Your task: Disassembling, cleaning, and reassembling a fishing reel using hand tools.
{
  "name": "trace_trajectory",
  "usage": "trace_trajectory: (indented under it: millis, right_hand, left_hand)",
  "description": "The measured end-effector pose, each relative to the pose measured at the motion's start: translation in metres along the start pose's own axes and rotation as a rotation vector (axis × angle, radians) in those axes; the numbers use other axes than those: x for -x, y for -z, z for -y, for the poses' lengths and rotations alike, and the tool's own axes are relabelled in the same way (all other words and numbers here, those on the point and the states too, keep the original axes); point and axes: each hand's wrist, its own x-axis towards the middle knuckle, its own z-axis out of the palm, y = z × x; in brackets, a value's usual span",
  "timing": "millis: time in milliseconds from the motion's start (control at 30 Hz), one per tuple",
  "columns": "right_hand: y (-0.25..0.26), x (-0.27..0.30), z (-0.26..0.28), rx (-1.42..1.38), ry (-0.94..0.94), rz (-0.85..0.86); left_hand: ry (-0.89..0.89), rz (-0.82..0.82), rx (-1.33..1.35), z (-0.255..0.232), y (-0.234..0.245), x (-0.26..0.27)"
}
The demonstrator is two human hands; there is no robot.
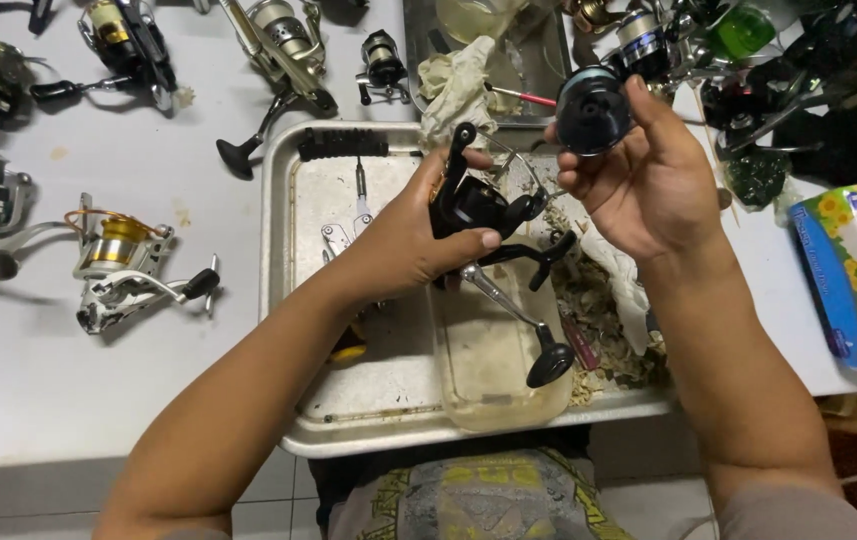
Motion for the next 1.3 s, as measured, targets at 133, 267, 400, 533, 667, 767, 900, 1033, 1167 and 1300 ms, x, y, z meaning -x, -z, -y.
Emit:
trace_trajectory:
  millis: [133, 267, 400, 533, 667, 767, 900, 1033, 1167, 1300]
  right_hand:
    - [0.003, -0.011, -0.011, 0.015, -0.019, -0.006]
    - [0.009, -0.017, -0.024, 0.022, -0.014, 0.023]
    - [0.009, -0.016, -0.028, 0.002, -0.009, 0.034]
    - [0.011, -0.017, -0.034, 0.029, 0.004, -0.050]
    - [0.010, -0.014, -0.037, 0.073, 0.033, -0.060]
    - [0.012, -0.014, -0.040, 0.022, 0.058, 0.003]
    - [0.007, -0.014, -0.040, 0.015, 0.046, -0.022]
    - [0.003, -0.014, -0.038, 0.014, -0.011, -0.111]
    - [0.007, -0.017, -0.040, -0.027, -0.032, -0.136]
    - [0.008, -0.017, -0.038, 0.013, -0.070, -0.142]
  left_hand:
    - [0.065, -0.017, 0.048, -0.006, -0.002, 0.002]
    - [0.033, -0.010, 0.135, -0.003, -0.002, 0.001]
    - [0.035, -0.033, 0.089, -0.003, -0.002, 0.001]
    - [0.062, -0.029, 0.036, 0.003, -0.003, -0.001]
    - [0.105, -0.002, 0.040, -0.006, -0.004, 0.001]
    - [0.102, -0.004, 0.026, -0.006, -0.005, 0.001]
    - [0.084, -0.001, 0.054, -0.004, -0.005, 0.000]
    - [0.100, -0.002, 0.076, -0.006, -0.005, 0.001]
    - [0.078, -0.008, 0.084, -0.004, -0.005, 0.001]
    - [0.082, 0.001, 0.076, -0.006, -0.005, 0.002]
